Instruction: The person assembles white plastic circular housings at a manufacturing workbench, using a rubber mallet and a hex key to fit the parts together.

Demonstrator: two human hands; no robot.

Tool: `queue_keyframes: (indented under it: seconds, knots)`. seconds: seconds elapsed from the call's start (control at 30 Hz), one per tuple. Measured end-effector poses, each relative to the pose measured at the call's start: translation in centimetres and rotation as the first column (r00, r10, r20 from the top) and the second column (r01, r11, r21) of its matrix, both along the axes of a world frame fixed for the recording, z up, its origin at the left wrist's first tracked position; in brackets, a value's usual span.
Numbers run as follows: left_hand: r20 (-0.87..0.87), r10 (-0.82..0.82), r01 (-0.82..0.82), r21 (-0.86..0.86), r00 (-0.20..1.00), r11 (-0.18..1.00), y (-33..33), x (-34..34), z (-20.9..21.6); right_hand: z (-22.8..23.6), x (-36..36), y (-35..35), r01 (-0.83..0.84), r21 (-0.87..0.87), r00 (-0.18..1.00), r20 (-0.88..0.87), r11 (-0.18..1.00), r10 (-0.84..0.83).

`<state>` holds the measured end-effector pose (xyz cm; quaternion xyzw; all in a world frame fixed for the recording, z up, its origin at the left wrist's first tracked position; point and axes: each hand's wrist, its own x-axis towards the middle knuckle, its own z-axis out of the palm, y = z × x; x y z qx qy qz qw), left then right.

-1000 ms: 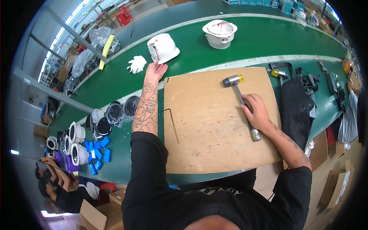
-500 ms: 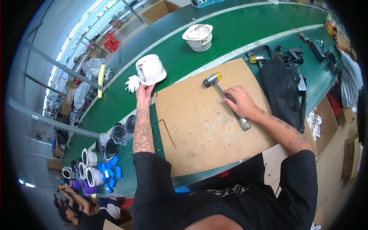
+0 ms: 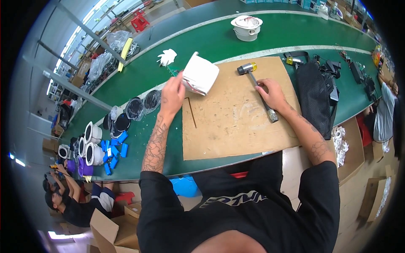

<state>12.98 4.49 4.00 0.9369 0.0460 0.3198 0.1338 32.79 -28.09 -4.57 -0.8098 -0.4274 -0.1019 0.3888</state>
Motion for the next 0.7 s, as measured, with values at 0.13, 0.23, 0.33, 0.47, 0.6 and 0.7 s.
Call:
queue_keyframes:
  seconds: [0.13, 0.23, 0.33, 0.47, 0.6, 0.7]
  knots:
    - [0.028, -0.129, 0.119, 0.226, 0.991, 0.967, -3.9, -3.0, -0.8, -0.1, -0.3, 0.3, -0.019, 0.024, 0.999, -0.037, 1.0, 0.02]
    - [-0.03, -0.259, 0.251, 0.376, 0.965, 0.892, -6.7, -4.1, -1.9, -0.1, -0.4, 0.0, -0.001, 0.032, 0.999, -0.05, 0.999, 0.002]
    - [0.07, -0.257, 0.232, 0.257, 0.964, 0.938, -7.6, -5.0, -2.7, 0.0, -0.5, -0.2, 0.007, 0.02, 0.999, -0.039, 1.0, -0.006]
    - [0.079, -0.034, 0.037, -0.045, 0.996, 0.998, -5.6, -5.7, -3.8, 1.9, -1.4, 0.4, 0.039, 0.081, 0.999, -0.032, 0.996, -0.036]
    - [-0.259, 0.201, -0.237, -0.114, 0.945, 0.965, -2.0, -5.0, -7.2, 8.0, -7.6, 3.0, -0.01, -0.026, 0.969, -0.248, 1.0, 0.004]
    - [-0.41, 0.178, -0.245, -0.117, 0.894, 0.963, -2.6, -3.2, -6.2, 7.9, -8.6, 3.6, -0.046, 0.034, 0.968, -0.247, 0.998, 0.053]
